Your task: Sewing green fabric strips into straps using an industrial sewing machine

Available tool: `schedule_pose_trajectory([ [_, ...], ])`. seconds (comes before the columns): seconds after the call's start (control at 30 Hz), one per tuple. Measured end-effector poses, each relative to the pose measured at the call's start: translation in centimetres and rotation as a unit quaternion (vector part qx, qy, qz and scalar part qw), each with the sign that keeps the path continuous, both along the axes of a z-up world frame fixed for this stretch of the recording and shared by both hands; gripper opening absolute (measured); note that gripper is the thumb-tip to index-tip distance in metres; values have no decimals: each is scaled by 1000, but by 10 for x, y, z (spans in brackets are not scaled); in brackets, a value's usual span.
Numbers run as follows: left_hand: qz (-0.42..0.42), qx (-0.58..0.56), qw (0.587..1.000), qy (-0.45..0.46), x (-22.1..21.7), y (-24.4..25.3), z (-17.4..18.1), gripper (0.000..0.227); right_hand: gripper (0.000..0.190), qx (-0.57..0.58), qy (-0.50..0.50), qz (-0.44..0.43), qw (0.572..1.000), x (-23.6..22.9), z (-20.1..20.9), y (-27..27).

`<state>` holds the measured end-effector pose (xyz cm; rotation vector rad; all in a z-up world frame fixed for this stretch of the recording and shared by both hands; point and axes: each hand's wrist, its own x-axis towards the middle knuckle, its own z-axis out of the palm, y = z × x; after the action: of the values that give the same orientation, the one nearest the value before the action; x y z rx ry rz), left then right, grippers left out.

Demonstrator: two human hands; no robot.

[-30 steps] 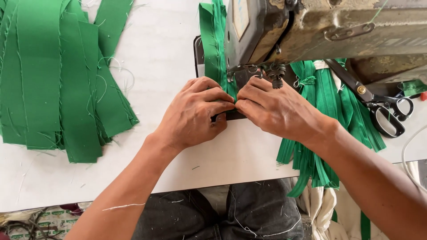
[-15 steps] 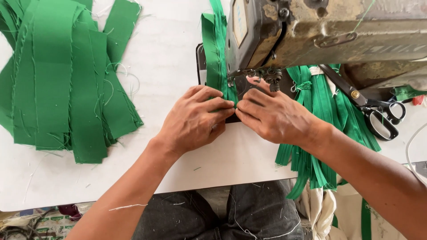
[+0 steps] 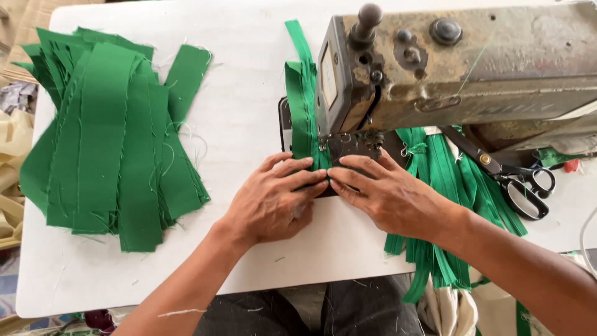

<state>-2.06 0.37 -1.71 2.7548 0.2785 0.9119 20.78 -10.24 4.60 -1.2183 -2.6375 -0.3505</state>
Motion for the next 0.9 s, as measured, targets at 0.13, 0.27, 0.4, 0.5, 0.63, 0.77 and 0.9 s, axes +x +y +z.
schedule_pose_trajectory([
  [0.13, -17, -2, 1000, 6, -2, 1, 1, 33, 34, -21, 26, 4, 999, 8, -5, 3],
  [0.27, -22, 1, 1000, 15, -1, 2, -2, 35, 45, -35, 35, 15, 999, 15, -14, 5],
  [0.4, -32, -9, 999, 29, 2, 19, 2, 38, 49, -72, 2, -10, 997, 22, -18, 15],
  [0.5, -68, -19, 994, 88, 5, 31, 4, 44, 67, -126, -90, -48, 987, 23, -14, 22],
  [0.63, -32, -13, 998, 58, 9, 34, -4, 40, 50, -84, 0, -58, 995, 24, -13, 23],
  [0.77, -22, -6, 998, 59, 13, 41, -6, 42, 50, -134, 14, -105, 985, 28, -23, 25],
  [0.9, -16, 7, 998, 52, 13, 47, -7, 44, 53, -143, -21, -133, 981, 16, 5, 34],
])
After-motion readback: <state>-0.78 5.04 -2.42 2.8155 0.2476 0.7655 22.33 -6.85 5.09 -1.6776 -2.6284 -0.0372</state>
